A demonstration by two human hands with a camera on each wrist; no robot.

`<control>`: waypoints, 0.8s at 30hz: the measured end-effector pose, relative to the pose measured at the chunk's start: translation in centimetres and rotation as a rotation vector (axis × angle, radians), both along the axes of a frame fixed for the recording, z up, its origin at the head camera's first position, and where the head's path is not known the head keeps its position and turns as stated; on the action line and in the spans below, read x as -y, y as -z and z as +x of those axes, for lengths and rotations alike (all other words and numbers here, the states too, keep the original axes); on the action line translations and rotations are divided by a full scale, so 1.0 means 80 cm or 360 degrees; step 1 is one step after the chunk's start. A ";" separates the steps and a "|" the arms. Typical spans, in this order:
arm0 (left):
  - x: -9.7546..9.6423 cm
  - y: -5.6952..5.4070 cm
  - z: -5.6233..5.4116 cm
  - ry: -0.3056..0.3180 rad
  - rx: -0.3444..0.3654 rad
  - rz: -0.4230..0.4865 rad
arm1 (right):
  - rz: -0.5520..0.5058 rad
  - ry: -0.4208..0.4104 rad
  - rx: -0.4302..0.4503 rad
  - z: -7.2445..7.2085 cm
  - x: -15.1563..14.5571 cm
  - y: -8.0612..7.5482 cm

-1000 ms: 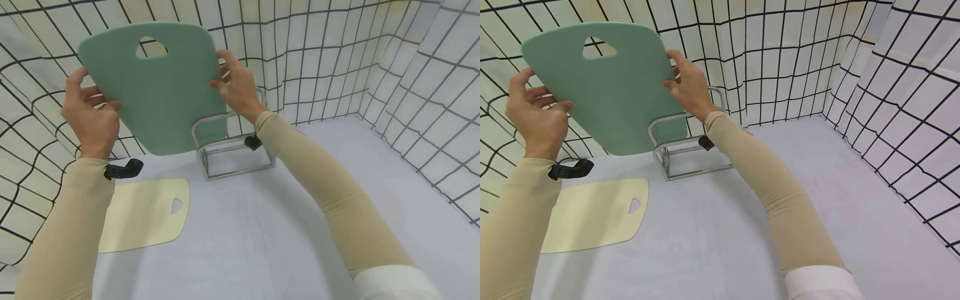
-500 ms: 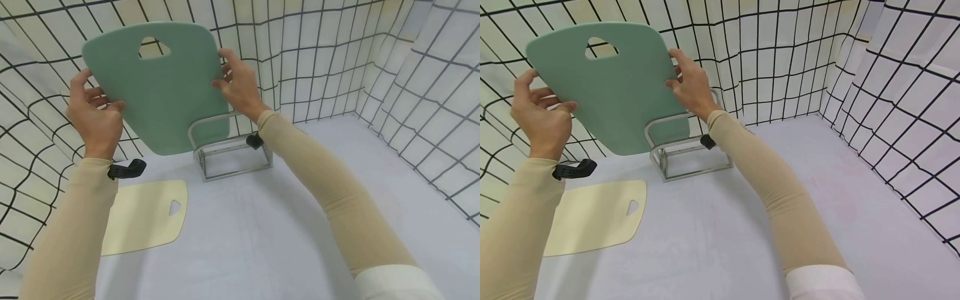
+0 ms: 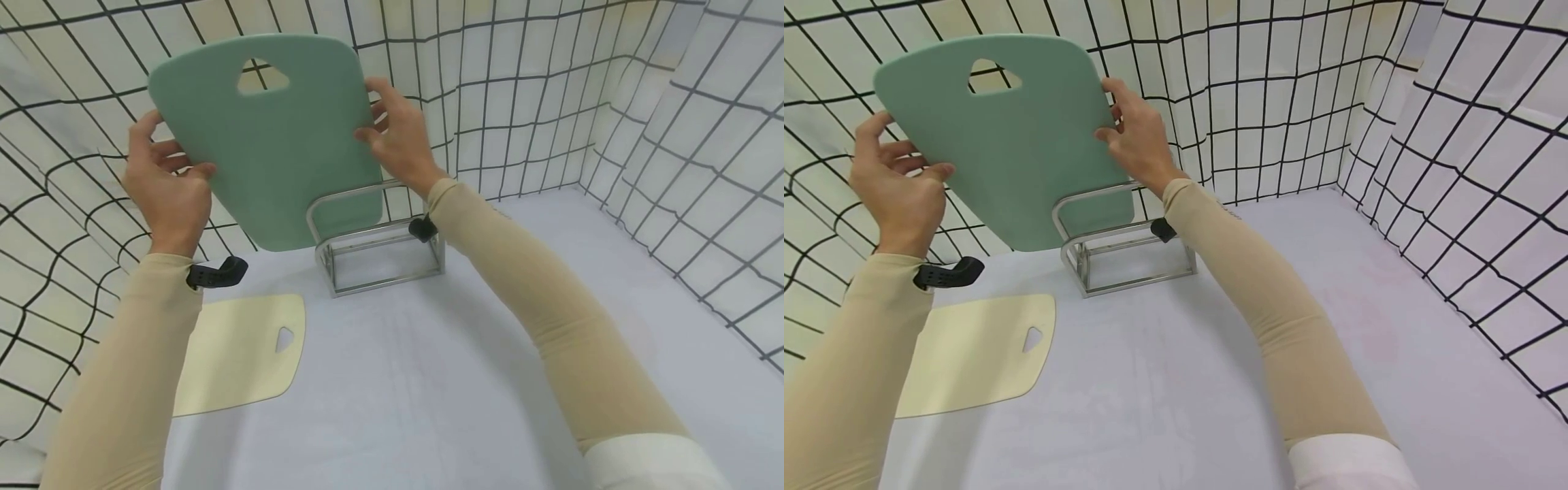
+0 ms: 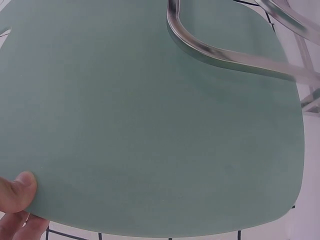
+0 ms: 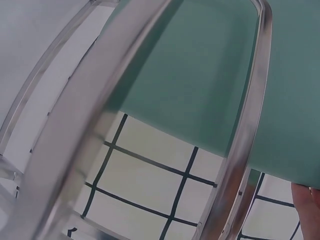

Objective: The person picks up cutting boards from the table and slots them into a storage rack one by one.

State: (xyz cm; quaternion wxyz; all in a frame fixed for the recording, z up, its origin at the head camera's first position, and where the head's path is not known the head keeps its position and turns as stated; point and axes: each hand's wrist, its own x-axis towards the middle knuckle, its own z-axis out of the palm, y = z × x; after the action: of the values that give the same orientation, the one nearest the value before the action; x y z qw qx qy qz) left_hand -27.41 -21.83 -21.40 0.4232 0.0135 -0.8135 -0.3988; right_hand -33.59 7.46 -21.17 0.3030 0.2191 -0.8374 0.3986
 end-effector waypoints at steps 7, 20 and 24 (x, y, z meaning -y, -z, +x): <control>-0.005 0.000 0.000 -0.0001 -0.0002 -0.0033 | -0.0029 -0.0010 0.0012 0.002 -0.005 -0.001; -0.016 0.001 -0.004 0.0006 0.0027 -0.0012 | -0.0050 0.0000 0.0003 0.001 -0.017 -0.001; -0.021 0.001 -0.005 0.0021 0.0027 -0.0009 | -0.0051 -0.0013 -0.0003 0.002 -0.022 0.000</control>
State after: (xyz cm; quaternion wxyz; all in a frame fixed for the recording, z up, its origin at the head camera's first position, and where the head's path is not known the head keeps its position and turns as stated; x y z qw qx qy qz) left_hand -27.82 -20.19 -21.46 0.4137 0.0104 -0.8182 -0.3992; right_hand -33.45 9.21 -21.15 0.3058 0.2180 -0.8297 0.4131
